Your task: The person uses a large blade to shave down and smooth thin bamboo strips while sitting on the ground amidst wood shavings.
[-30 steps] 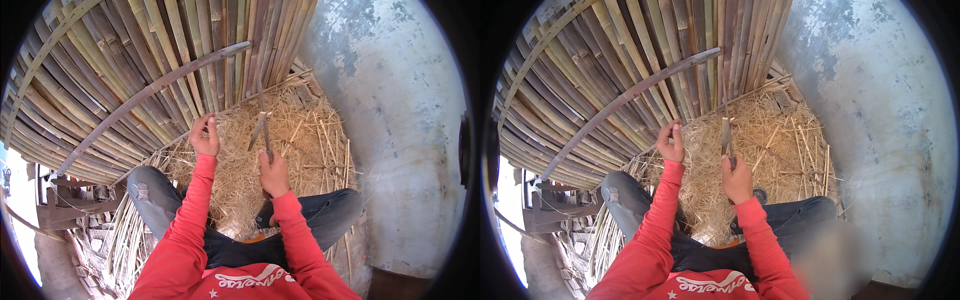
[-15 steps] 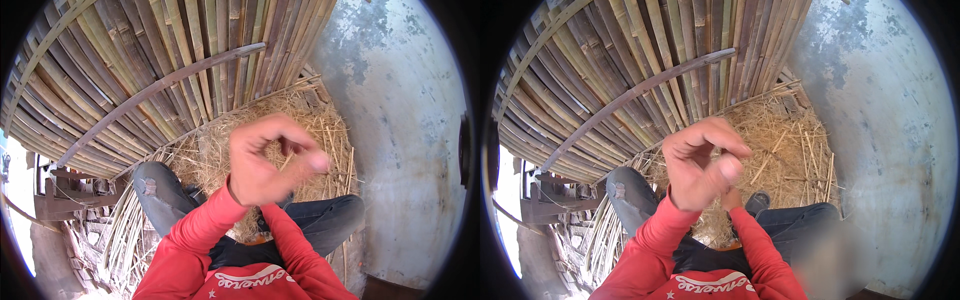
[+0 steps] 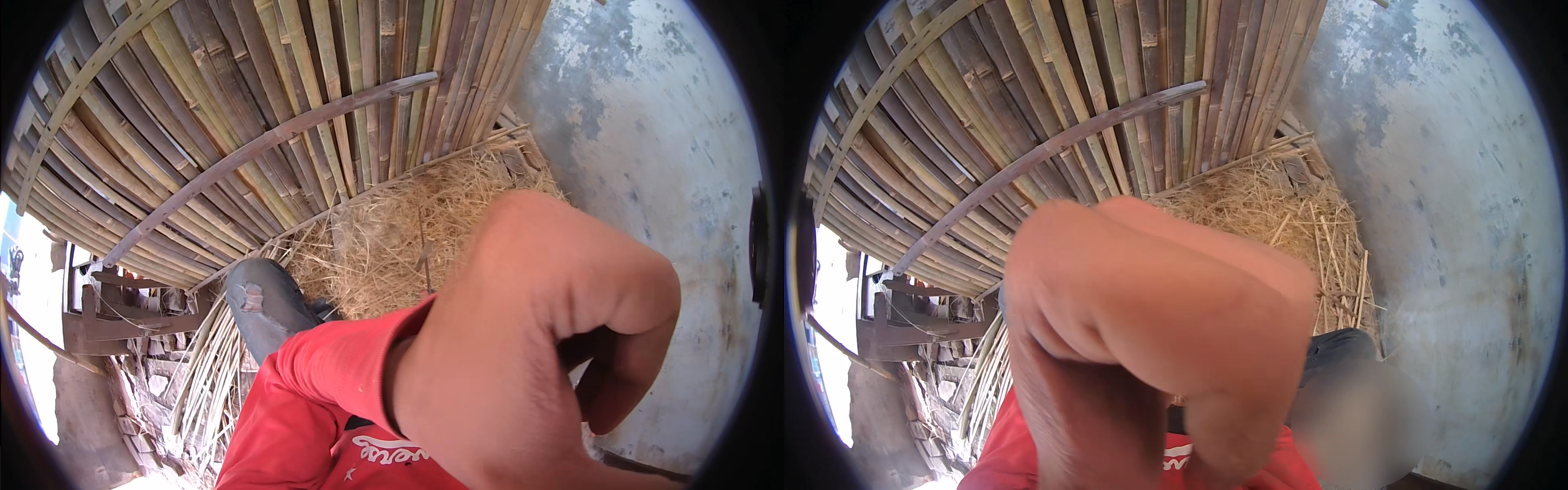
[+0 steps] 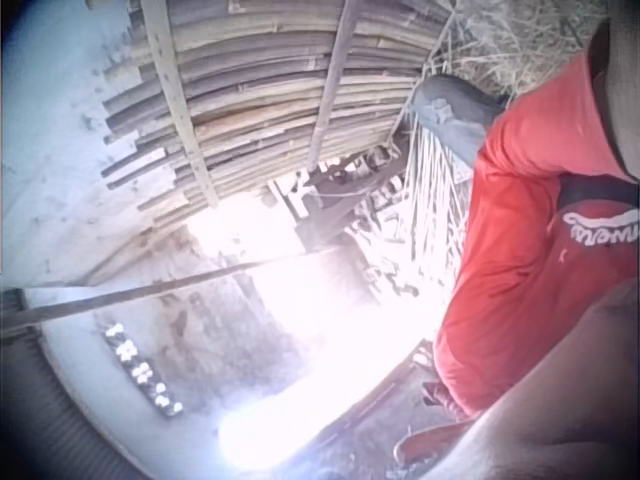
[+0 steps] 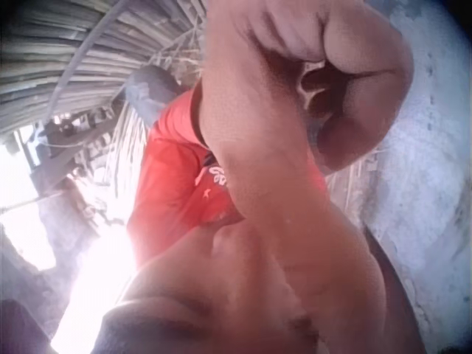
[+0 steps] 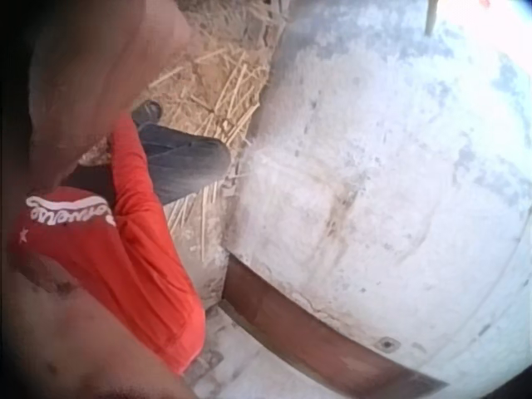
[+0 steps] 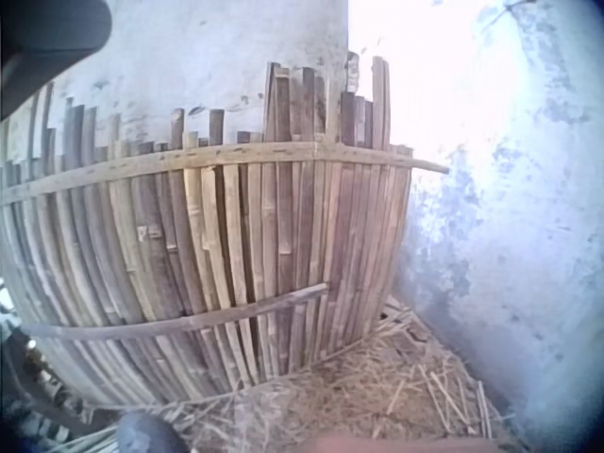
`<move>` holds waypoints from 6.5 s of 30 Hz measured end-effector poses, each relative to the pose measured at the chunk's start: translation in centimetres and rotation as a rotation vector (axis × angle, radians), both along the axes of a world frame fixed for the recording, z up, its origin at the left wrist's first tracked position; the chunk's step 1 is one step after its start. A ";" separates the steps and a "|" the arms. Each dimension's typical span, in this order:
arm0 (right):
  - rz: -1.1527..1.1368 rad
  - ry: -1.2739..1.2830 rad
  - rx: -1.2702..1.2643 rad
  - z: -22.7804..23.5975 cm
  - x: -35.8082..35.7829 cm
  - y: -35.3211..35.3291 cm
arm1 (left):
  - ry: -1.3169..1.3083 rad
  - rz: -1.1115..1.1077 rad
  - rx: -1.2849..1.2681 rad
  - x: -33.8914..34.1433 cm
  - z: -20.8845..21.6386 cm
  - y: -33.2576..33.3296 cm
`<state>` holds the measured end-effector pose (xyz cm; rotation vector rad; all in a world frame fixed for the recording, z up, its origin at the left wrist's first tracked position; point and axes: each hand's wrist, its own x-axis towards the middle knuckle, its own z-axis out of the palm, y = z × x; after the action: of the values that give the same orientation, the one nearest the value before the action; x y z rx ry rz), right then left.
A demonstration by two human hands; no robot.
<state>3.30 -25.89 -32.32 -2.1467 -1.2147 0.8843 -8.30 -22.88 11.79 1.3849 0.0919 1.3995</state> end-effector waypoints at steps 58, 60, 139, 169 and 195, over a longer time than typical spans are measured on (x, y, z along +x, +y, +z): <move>0.023 0.659 -0.147 3.4 -2.0 1.5 | -0.024 0.069 -0.762 -2.8 -28.6 12.8; 0.024 0.785 -0.189 3.8 -2.0 1.7 | -0.048 0.052 -0.763 -3.4 -28.1 13.0; -0.642 0.271 0.725 32.3 19.5 -7.1 | 1.819 1.449 -1.129 -36.9 -59.3 -8.4; -0.259 -0.316 -0.036 -13.2 42.4 1.7 | 2.069 0.824 -0.724 -42.7 -60.2 0.6; 0.299 -0.613 0.705 34.2 18.8 10.4 | 0.586 0.297 -0.285 -13.4 -14.7 14.2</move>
<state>22.06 -15.47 1.84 -1.6920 -1.8301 -0.1582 -21.71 -8.68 -2.91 1.5363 0.8757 1.1140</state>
